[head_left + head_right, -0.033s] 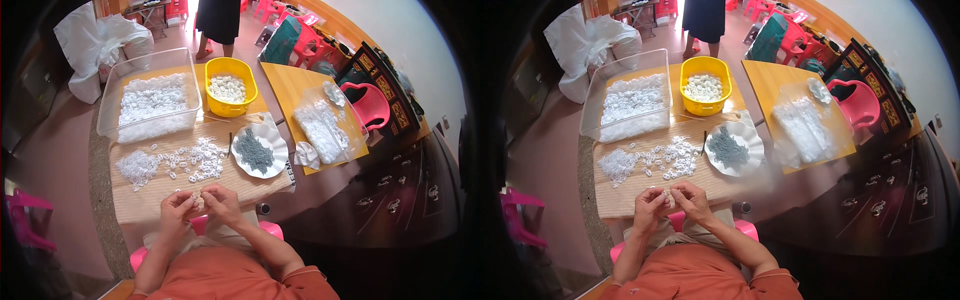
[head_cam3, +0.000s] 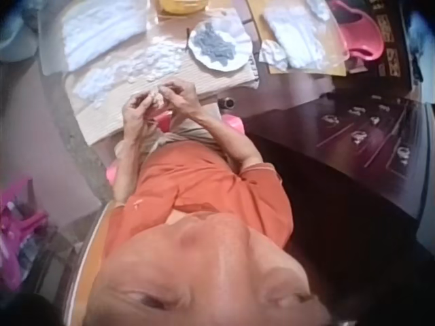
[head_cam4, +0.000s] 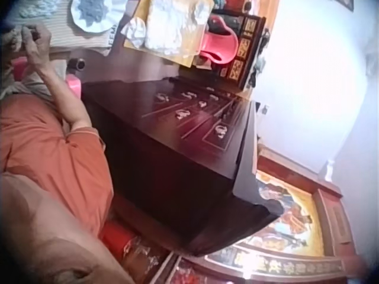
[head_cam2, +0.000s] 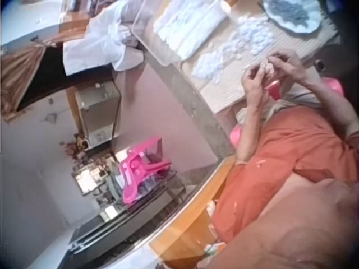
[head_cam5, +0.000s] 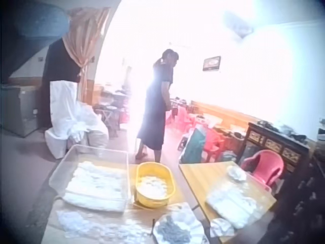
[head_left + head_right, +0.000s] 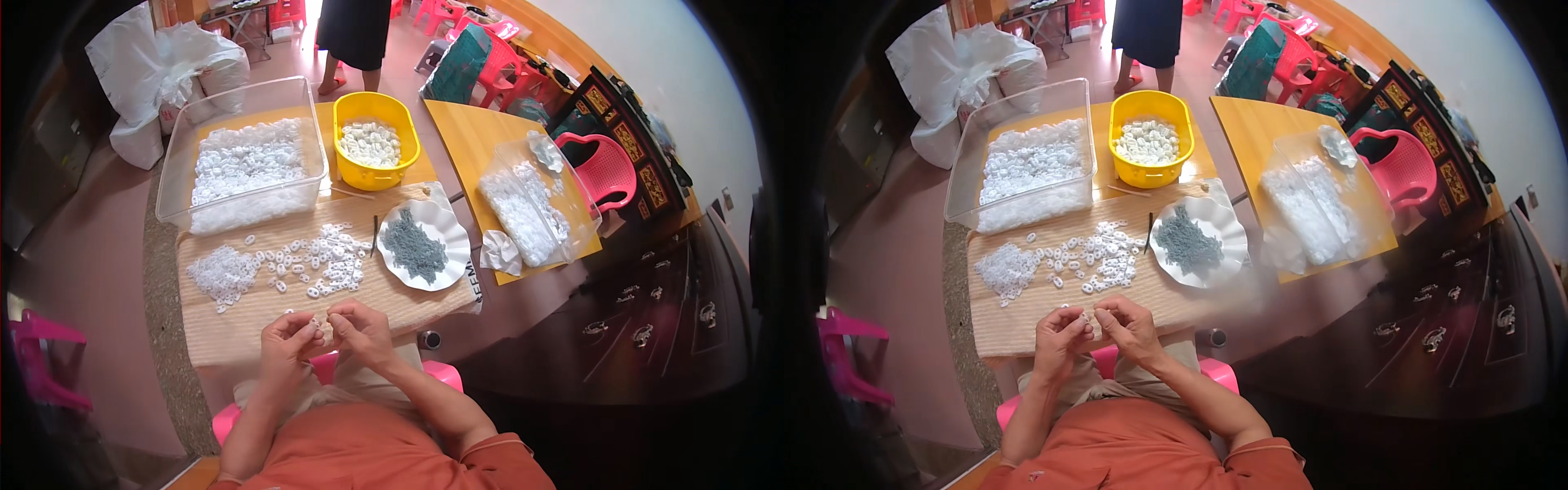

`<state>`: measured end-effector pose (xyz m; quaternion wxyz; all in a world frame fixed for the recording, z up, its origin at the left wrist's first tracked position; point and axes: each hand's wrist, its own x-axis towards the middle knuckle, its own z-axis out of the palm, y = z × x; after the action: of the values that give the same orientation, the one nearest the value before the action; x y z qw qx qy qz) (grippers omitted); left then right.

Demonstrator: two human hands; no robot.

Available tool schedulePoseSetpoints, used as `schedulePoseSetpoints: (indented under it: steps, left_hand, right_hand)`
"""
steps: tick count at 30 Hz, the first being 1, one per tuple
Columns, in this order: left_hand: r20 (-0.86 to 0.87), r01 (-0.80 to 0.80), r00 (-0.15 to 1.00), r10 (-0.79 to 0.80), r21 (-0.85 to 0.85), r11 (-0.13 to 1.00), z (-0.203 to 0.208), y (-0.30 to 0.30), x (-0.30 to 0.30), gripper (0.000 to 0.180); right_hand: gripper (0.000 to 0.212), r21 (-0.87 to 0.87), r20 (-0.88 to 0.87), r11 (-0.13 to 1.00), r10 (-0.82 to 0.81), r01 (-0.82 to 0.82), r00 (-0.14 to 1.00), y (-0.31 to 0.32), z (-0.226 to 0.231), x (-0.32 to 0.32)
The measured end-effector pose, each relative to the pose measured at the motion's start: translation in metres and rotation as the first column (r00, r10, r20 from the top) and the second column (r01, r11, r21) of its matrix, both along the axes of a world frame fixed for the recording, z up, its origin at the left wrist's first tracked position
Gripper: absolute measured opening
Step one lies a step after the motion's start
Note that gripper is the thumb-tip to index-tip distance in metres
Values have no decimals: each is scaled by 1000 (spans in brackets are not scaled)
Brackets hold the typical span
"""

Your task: The recorder is sitting at a workbench assembling small white plastic components by hand and using a small hand tool.

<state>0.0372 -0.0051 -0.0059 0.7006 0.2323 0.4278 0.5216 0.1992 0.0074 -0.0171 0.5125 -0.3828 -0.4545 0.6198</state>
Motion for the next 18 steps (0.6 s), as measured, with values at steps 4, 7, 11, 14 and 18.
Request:
schedulePoseSetpoints:
  steps: [4, 7, 11, 14, 18]
  left_hand:
    - [-38, 18, 999, -18, 16, 1000, -7, -4, -6, 16]
    - [-73, 48, 996, -47, 13, 999, -4, -7, -11, 17]
    - [-60, 65, 996, -64, 14, 998, -8, -11, -13, 16]
    - [-28, 91, 995, -90, 3, 996, -8, -13, -11, 16]
    - [-14, 98, 995, -98, -39, 994, -7, -11, -12, 15]
  right_hand:
    - [11, 65, 34, 998, -23, 21, 999, 0, 3, -1]
    - [11, 115, 111, 993, 5, -17, 994, -1, -3, -2]
    - [11, 83, 71, 996, 27, -33, 997, -5, 1, -6]
    - [10, 66, 67, 998, 8, -12, 998, -6, 8, -8]
    - [10, 23, 86, 1000, 5, -7, 996, -7, 3, -7]
